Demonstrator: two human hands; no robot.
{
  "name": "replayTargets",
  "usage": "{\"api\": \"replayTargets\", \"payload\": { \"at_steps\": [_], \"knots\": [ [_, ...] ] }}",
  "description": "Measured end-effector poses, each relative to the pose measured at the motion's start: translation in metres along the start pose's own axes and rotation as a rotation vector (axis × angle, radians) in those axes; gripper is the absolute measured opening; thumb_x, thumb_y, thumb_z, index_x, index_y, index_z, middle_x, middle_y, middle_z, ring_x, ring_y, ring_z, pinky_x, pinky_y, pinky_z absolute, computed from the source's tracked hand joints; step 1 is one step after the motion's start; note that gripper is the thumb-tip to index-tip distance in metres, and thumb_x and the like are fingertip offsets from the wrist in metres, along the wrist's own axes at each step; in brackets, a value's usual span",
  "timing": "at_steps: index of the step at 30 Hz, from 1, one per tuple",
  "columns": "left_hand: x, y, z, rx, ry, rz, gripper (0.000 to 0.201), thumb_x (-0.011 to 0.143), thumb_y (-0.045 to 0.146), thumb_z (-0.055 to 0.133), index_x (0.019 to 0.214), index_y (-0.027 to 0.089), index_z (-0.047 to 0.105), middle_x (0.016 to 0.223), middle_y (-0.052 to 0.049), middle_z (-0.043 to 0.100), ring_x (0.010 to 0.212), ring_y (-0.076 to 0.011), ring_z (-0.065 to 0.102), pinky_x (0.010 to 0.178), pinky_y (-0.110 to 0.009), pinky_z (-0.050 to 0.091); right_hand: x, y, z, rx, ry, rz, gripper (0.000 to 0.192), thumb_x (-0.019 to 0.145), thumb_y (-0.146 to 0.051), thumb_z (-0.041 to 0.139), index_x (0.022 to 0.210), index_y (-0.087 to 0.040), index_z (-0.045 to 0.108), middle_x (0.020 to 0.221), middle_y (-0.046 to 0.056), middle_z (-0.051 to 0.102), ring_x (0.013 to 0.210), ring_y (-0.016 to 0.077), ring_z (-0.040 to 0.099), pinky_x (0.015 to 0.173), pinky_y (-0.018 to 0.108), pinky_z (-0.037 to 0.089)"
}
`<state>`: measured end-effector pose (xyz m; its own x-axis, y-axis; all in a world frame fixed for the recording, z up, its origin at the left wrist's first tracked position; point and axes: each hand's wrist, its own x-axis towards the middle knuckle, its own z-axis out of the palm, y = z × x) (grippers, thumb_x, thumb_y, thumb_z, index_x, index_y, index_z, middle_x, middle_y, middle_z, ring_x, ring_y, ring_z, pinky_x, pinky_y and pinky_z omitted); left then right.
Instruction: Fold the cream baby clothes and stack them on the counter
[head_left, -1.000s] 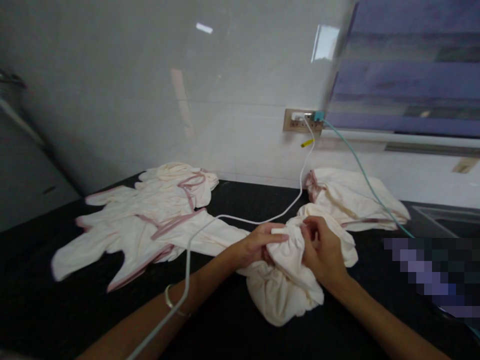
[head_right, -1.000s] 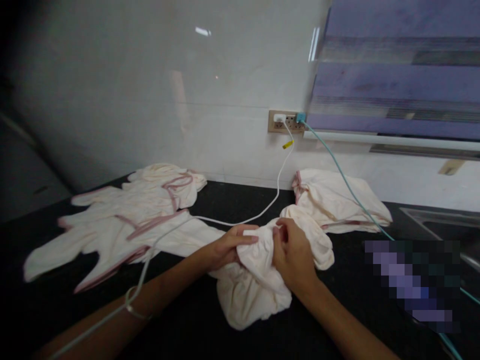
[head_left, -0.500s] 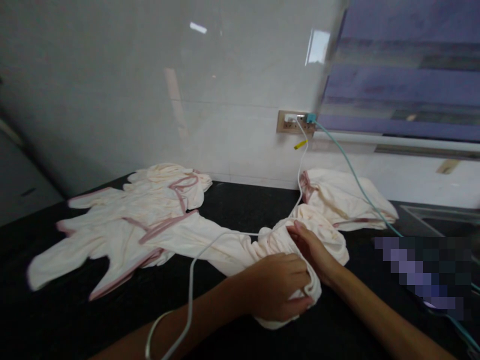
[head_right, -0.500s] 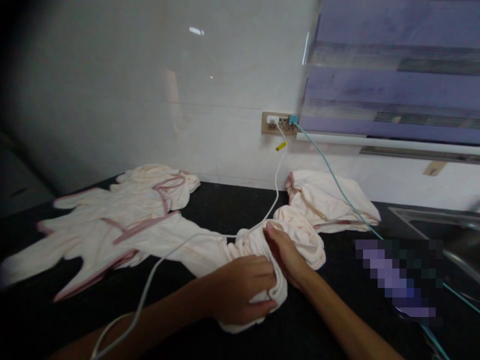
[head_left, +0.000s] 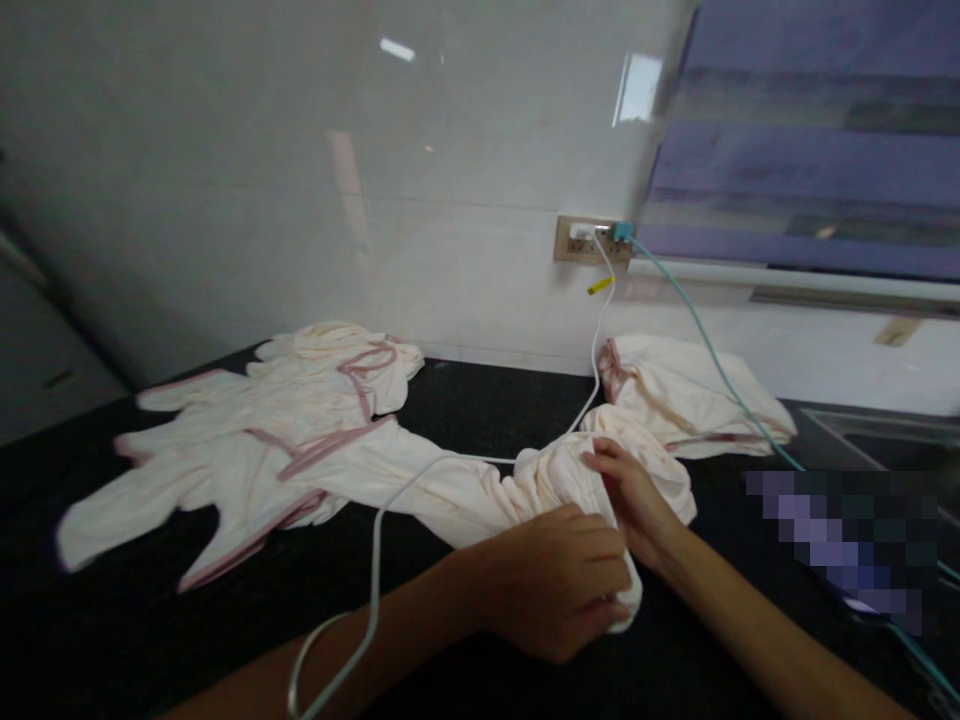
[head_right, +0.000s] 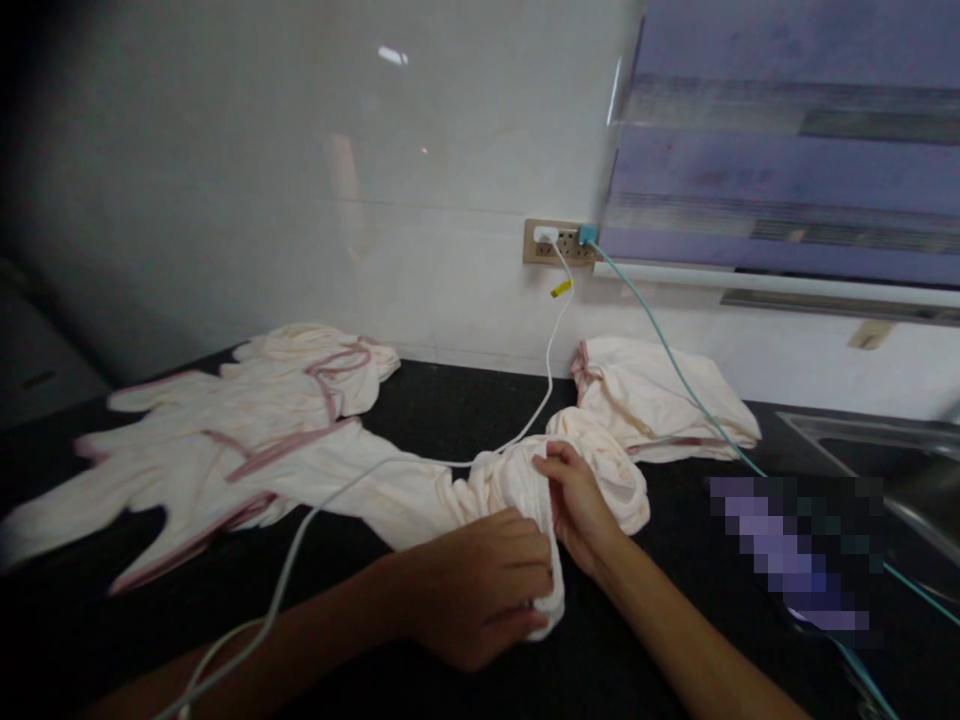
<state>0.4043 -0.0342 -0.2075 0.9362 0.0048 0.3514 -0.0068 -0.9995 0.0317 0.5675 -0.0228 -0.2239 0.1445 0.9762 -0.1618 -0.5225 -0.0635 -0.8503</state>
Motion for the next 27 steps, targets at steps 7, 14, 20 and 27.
{"api": "replayTargets", "payload": {
  "at_steps": [7,14,20,27],
  "knots": [
    [0.002,0.010,0.000,-0.083,-0.037,0.065,0.020,0.095,0.030,0.059,0.079,0.019,0.054,0.080,-0.002,0.061,0.077,-0.0158,0.057,0.073,-0.030,0.045,0.008,0.003,-0.010,-0.058,0.066,0.004,0.039,0.053,-0.018,0.078,0.078,-0.024,0.048,0.069,-0.006,0.057,0.067,0.0157,0.056,0.063,0.029,0.045],
    [-0.002,0.017,0.019,-0.380,-0.017,0.028,0.027,0.086,0.030,0.063,0.069,0.021,0.044,0.067,0.003,0.053,0.064,-0.0126,0.052,0.057,-0.028,0.038,0.023,0.017,-0.029,-0.743,-0.077,-0.488,0.026,0.074,-0.033,0.070,0.080,-0.024,0.047,0.072,-0.005,0.045,0.068,0.0146,0.042,0.063,0.029,0.035],
    [-0.004,0.014,0.022,-0.797,-0.064,-0.120,0.039,0.087,0.035,0.064,0.062,0.020,0.039,0.054,0.007,0.039,0.049,-0.0069,0.038,0.049,-0.025,0.028,0.027,0.021,-0.030,-0.764,-0.112,-0.522,0.034,0.082,-0.046,0.068,0.075,-0.025,0.042,0.070,-0.005,0.042,0.066,0.0138,0.039,0.062,0.028,0.034],
    [-0.006,0.003,0.014,-0.857,-0.074,-0.195,0.036,0.087,0.032,0.065,0.062,0.019,0.042,0.056,0.008,0.039,0.051,-0.0062,0.037,0.051,-0.023,0.029,0.027,0.016,-0.027,-0.485,0.093,-0.250,0.043,0.079,-0.060,0.066,0.072,-0.026,0.041,0.057,-0.009,0.036,0.048,0.0103,0.031,0.046,0.025,0.023]
  ]
}}
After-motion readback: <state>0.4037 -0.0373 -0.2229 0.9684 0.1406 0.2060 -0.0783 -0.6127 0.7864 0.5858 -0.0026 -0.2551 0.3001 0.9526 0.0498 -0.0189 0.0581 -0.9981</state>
